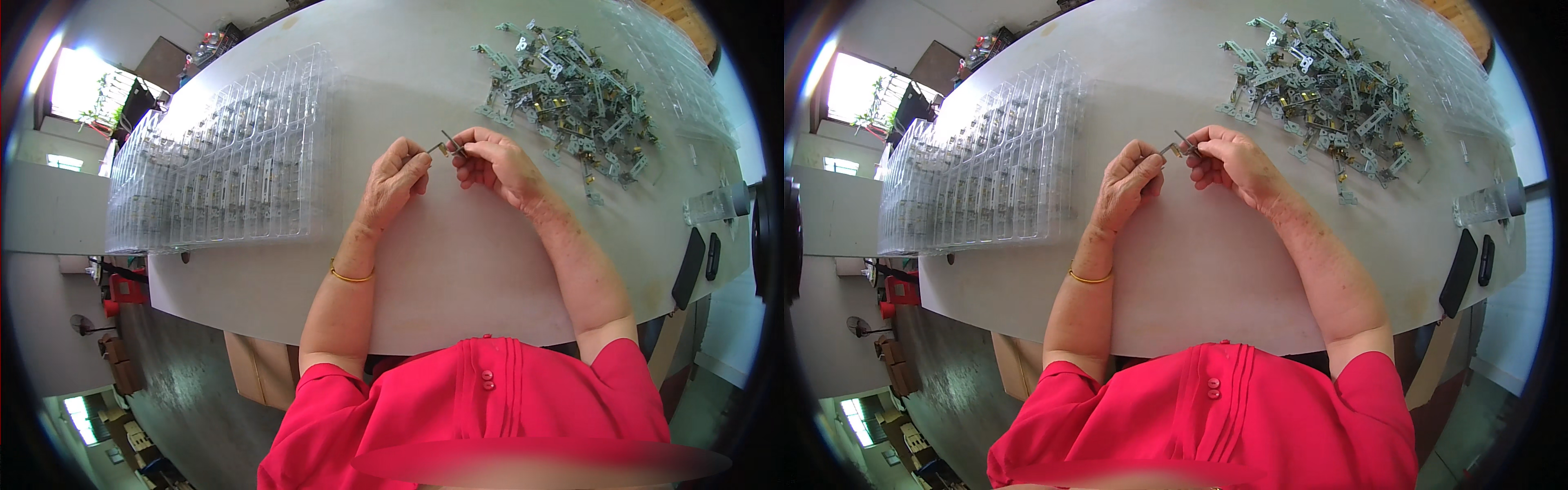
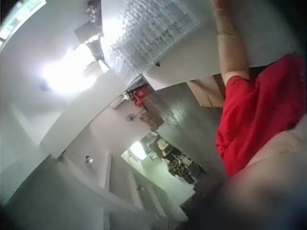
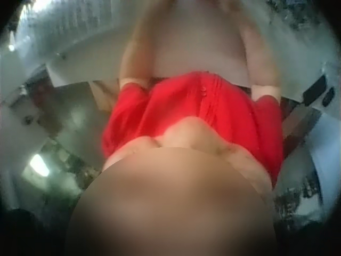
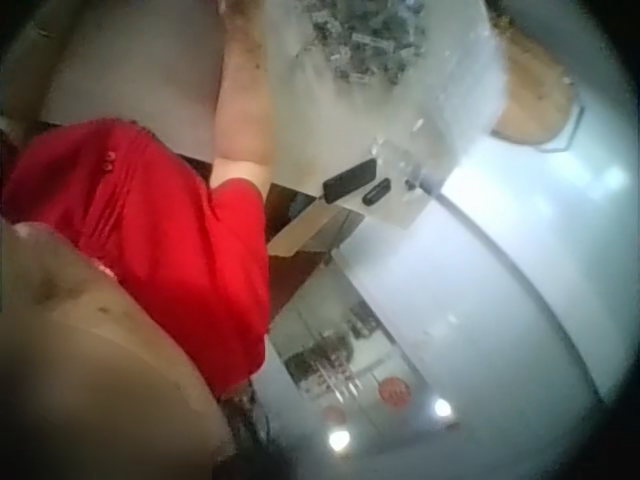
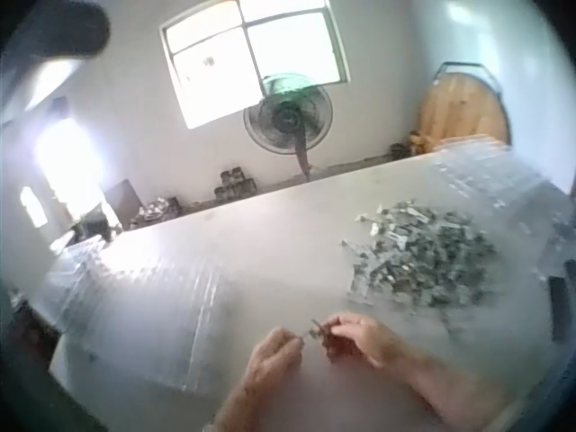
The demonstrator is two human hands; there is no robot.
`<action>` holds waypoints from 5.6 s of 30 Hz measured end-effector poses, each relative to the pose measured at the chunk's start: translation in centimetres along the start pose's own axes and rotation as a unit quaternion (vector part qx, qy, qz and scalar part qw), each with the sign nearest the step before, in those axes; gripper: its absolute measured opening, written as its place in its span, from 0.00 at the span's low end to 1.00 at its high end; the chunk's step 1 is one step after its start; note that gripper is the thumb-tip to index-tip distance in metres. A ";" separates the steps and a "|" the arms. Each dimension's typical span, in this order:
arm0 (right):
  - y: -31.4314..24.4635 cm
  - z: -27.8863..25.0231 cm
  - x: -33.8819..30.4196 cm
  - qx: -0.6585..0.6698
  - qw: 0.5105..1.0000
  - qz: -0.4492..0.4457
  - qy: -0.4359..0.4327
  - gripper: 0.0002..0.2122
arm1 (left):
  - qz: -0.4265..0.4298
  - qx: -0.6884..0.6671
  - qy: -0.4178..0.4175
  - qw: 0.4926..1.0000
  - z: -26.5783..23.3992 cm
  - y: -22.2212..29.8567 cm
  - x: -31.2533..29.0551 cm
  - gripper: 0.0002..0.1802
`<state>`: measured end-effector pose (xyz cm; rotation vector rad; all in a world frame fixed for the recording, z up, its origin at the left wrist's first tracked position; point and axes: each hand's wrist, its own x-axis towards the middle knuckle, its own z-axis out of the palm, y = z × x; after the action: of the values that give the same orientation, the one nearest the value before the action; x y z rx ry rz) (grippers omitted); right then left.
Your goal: The person inserts metal pins into metal hinge components by hand, then organizes the assembled components into a plastic tray.
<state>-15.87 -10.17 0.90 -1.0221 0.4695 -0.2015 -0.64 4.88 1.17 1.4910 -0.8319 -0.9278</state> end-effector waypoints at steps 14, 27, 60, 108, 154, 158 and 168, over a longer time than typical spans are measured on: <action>0.1 0.1 0.2 -0.036 0.977 -0.200 0.058 0.06 | -0.054 -0.003 -0.022 0.998 0.3 0.9 -0.2 0.12; 0.2 1.2 -0.6 -0.328 0.863 -0.384 0.003 0.02 | -0.048 -0.030 -0.051 0.997 -0.5 0.7 -0.2 0.17; 0.7 2.9 -0.9 -0.197 0.949 -0.226 0.096 0.06 | 0.035 -0.146 -0.026 0.988 -0.3 -0.8 0.0 0.21; 0.8 3.2 -1.0 -0.303 0.905 -0.252 0.162 0.04 | 0.044 -0.033 0.048 0.997 -0.1 -0.9 0.0 0.22; 0.7 2.1 -0.2 -0.181 0.957 -0.212 0.081 0.07 | 0.307 0.333 0.094 0.887 1.8 -1.1 -0.3 0.07; 0.2 2.4 -0.7 -0.192 0.970 -0.140 0.057 0.08 | 0.325 0.335 0.111 0.877 1.8 -0.9 -0.3 0.09; 0.2 1.1 -0.2 -0.154 0.965 -0.191 0.090 0.07 | 0.195 0.183 0.056 0.962 0.5 -0.2 -0.6 0.18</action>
<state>-15.53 -9.16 1.30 -1.4036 0.4725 -0.5836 -1.32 5.26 1.03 1.5929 -1.2074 -0.4045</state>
